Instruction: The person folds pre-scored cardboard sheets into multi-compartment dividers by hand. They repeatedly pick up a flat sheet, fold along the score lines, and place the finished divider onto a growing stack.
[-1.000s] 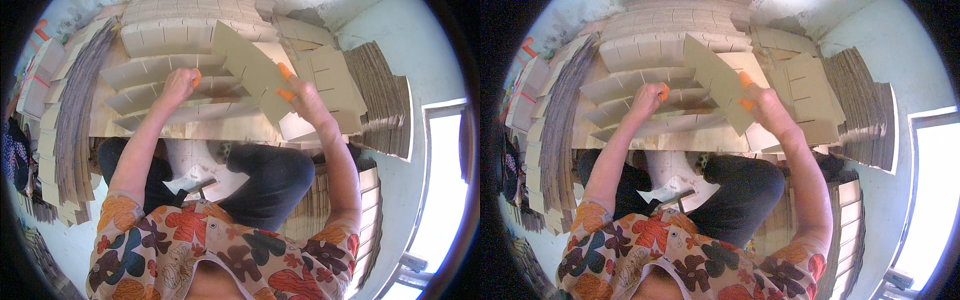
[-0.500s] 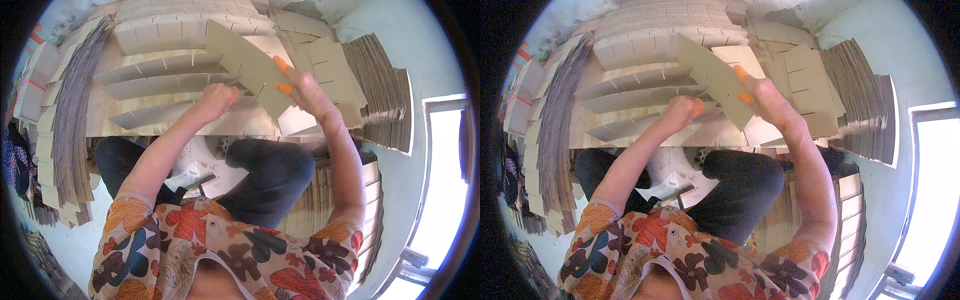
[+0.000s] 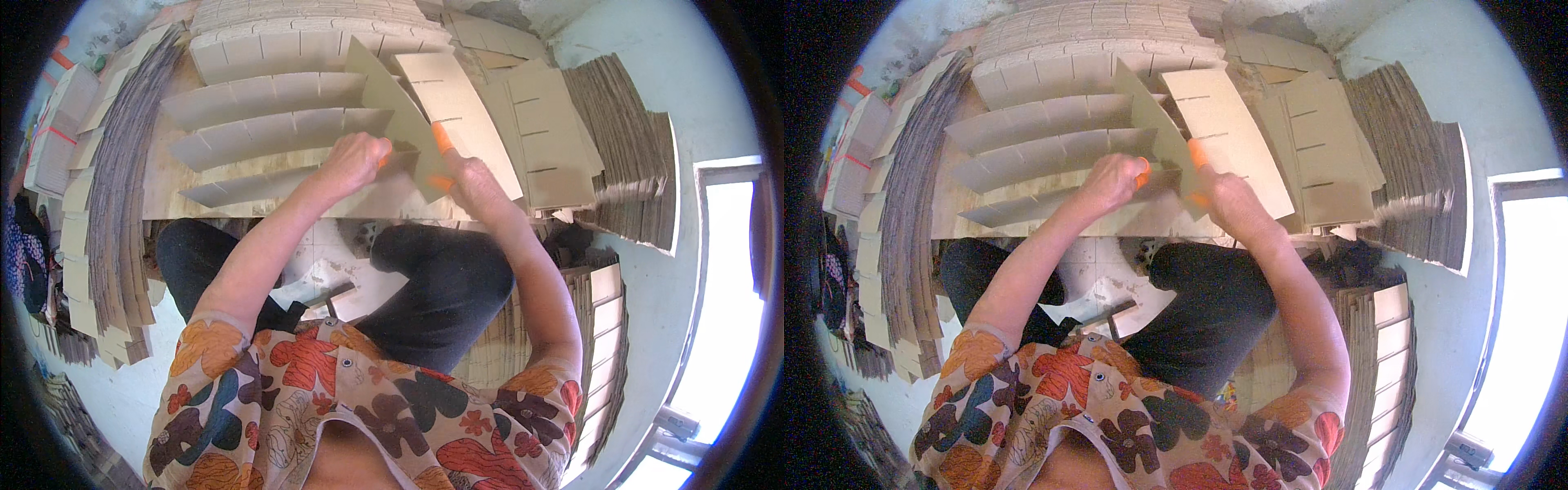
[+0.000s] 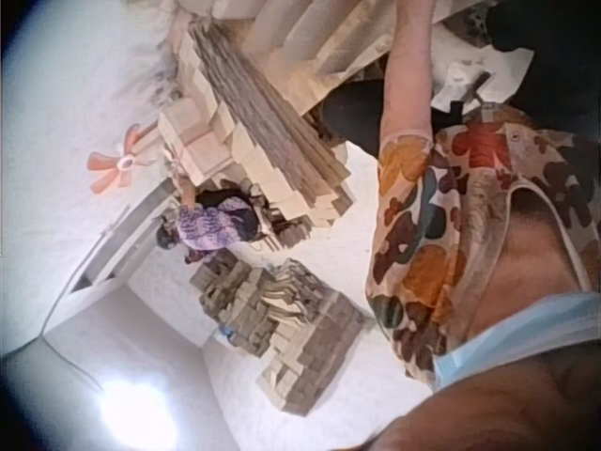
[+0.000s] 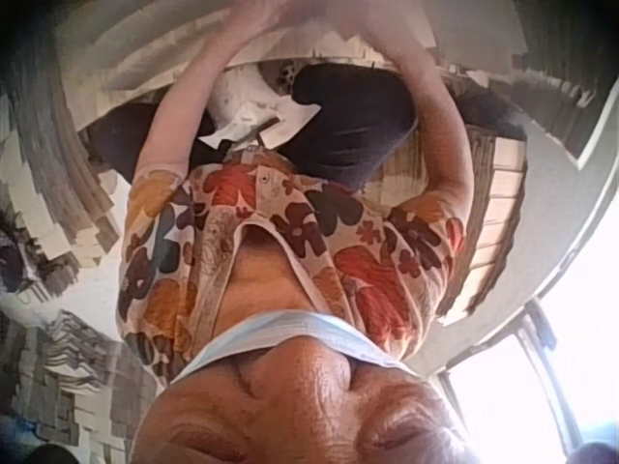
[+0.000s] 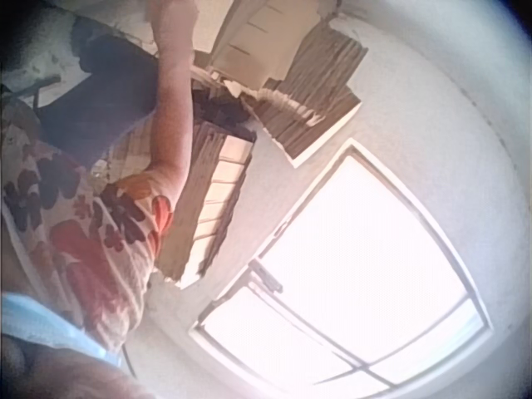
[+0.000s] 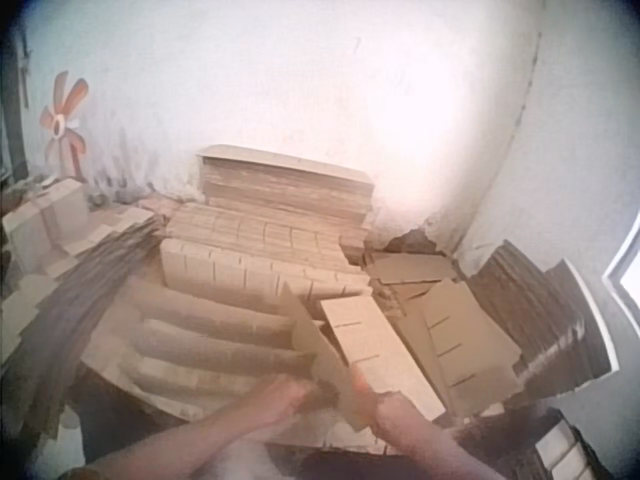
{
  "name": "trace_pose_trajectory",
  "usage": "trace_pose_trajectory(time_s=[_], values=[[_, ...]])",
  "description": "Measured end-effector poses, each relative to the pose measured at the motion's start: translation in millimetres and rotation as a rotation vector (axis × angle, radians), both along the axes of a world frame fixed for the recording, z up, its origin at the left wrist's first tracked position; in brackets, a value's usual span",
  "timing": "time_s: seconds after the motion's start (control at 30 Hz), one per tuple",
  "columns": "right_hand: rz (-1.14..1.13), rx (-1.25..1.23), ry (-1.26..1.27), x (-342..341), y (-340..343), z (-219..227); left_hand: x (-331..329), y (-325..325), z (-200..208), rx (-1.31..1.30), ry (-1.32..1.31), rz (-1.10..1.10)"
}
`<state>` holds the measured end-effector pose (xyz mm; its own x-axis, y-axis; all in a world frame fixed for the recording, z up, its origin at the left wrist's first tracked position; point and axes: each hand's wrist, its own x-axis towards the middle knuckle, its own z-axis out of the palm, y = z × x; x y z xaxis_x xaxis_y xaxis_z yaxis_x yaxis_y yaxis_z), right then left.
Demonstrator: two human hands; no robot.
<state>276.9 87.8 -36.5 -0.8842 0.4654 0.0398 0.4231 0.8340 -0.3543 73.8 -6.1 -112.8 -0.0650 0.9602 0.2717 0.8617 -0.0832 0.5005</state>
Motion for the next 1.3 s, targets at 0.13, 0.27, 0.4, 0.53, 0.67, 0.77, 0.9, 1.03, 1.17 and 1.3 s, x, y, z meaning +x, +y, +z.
trace_pose_trajectory(time_s=[0.13,0.27,0.4,0.53,0.67,0.77,0.9,1.03,1.17,1.3], values=[[0.024,0.107,-0.052,-3,2,6,-5,-4,3,0.049,-0.019,-0.02],[-0.023,0.12,-0.087,-5,-5,-2,-3,-6,5,0.004,0.013,-0.017],[-0.05,0.013,0.026,-9,1,18,-5,-9,9,0.032,-0.016,-0.015],[-0.07,0.001,0.052,-13,-2,27,-4,-10,5,0.037,-0.025,-0.033],[-0.079,-0.123,0.072,-15,-3,22,-2,-11,7,0.052,-0.018,-0.017],[0.027,-0.033,0.005,-16,-8,-3,-2,-10,5,0.048,-0.022,-0.034],[0.0,0.071,-0.227,-4,-28,-9,-1,-10,1,0.071,-0.074,-0.024],[-0.185,0.354,0.151,9,7,-1,-2,-18,19,-0.068,-0.077,-0.007],[-0.477,0.802,0.128,25,47,0,-8,-26,27,0.157,-0.117,0.093],[-0.597,-0.053,0.018,46,84,-21,-24,-32,32,0.15,-0.076,0.159]])
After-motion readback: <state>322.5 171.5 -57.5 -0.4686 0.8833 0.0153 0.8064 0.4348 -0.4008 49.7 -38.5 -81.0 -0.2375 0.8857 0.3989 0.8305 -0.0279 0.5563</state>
